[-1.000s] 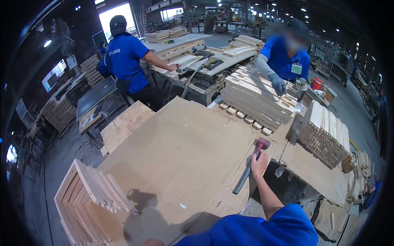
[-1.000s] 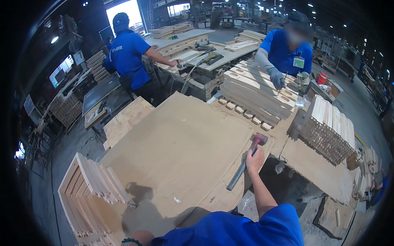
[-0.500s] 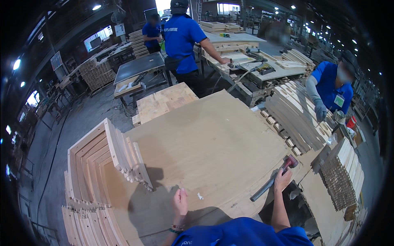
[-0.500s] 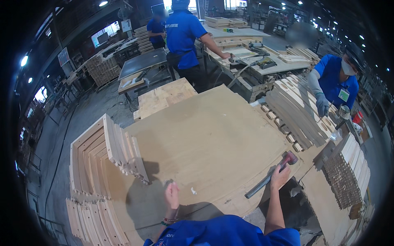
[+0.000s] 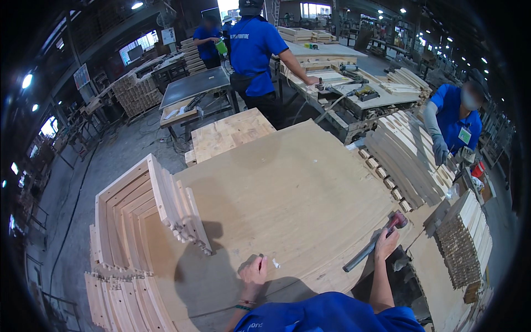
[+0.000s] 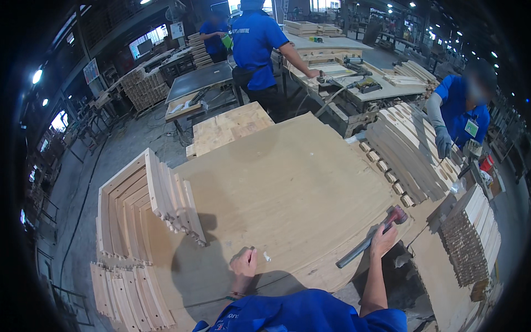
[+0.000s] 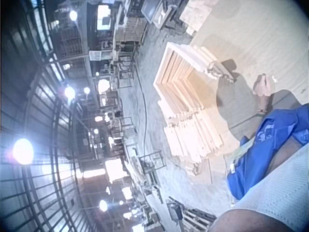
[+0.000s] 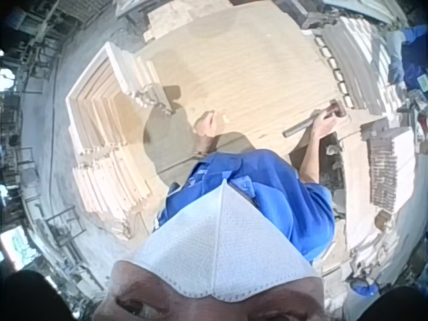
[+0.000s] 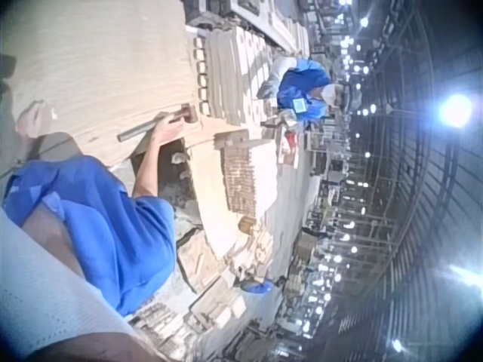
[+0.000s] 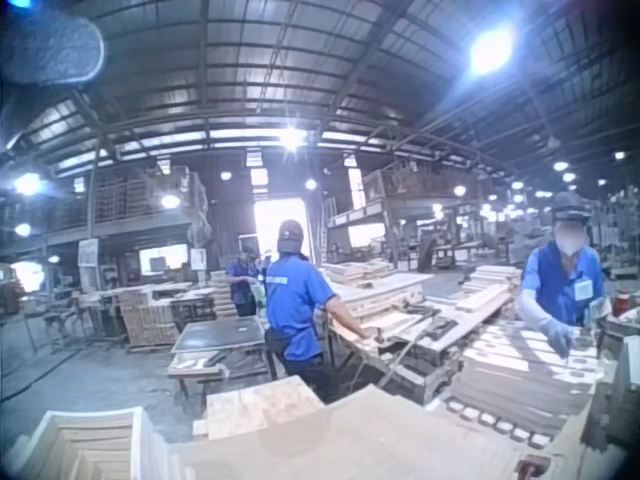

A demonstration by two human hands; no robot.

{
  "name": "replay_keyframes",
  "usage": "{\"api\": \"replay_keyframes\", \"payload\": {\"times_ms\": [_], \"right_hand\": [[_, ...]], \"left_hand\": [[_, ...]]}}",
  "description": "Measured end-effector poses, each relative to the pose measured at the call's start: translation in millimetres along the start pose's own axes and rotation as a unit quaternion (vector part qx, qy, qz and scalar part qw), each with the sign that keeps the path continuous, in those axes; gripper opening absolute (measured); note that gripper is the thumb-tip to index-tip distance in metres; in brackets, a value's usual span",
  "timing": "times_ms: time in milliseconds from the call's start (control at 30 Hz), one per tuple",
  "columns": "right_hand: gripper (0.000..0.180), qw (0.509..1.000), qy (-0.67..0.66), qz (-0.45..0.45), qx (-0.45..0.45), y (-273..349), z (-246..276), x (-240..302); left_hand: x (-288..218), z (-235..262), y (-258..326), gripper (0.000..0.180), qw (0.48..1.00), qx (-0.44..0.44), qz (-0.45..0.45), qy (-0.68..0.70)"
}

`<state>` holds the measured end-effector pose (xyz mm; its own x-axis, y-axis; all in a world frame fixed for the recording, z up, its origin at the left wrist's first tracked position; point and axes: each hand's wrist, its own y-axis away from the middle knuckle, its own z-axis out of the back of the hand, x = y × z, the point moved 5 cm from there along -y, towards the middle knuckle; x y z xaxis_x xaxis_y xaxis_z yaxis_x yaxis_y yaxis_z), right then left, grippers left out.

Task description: The person assembles wooden chair frames by hand, using a rubber mallet to tap dowels and slats into place. They repeatedly pick up parts, align them, and hammer them together on a workbench in a factory setting.

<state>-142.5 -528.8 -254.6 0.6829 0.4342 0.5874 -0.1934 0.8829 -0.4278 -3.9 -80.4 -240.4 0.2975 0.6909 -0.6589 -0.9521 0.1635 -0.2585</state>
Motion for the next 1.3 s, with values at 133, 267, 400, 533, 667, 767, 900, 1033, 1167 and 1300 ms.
{"api": "replay_keyframes", "payload": {"times_ms": [133,267,400,533,667,767,900,1033,1167,1300], "right_hand": [[0.037,1.000,-0.014,0.011,-0.004,1,0,2],[0.036,1.000,-0.019,0.014,-0.006,2,-2,2],[0.036,0.999,-0.008,-0.029,0.011,-1,0,-4],[0.041,0.998,-0.053,-0.007,-0.033,-4,-5,-9],[0.033,0.999,-0.031,-0.010,-0.043,-3,-5,-3],[0.035,0.999,0.008,-0.027,-0.033,-4,3,-8],[0.036,0.999,0.008,-0.036,-0.028,-4,8,-7],[0.035,0.999,0.000,-0.041,-0.025,-5,7,-8],[0.035,0.999,-0.005,-0.034,-0.035,-3,4,-5],[0.036,0.999,0.000,-0.029,-0.038,-5,4,-6]], "left_hand": [[-1,1,0,0.030,1.000,-0.019,0.009,0.003],[1,1,0,0.029,1.000,-0.016,0.014,0.004],[-3,-3,-1,0.029,1.000,-0.023,0.000,-0.015],[8,-17,1,0.032,0.995,0.035,0.092,0.030],[16,-24,6,0.034,0.997,0.045,0.049,-0.028],[7,-24,9,0.034,1.000,0.013,0.028,-0.002],[11,-23,6,0.031,0.999,0.018,-0.003,-0.032],[12,-24,7,0.029,0.999,0.003,-0.023,-0.049],[13,-23,6,0.028,0.999,0.008,-0.012,-0.035],[13,-24,6,0.027,0.999,0.005,-0.010,-0.049]]}}
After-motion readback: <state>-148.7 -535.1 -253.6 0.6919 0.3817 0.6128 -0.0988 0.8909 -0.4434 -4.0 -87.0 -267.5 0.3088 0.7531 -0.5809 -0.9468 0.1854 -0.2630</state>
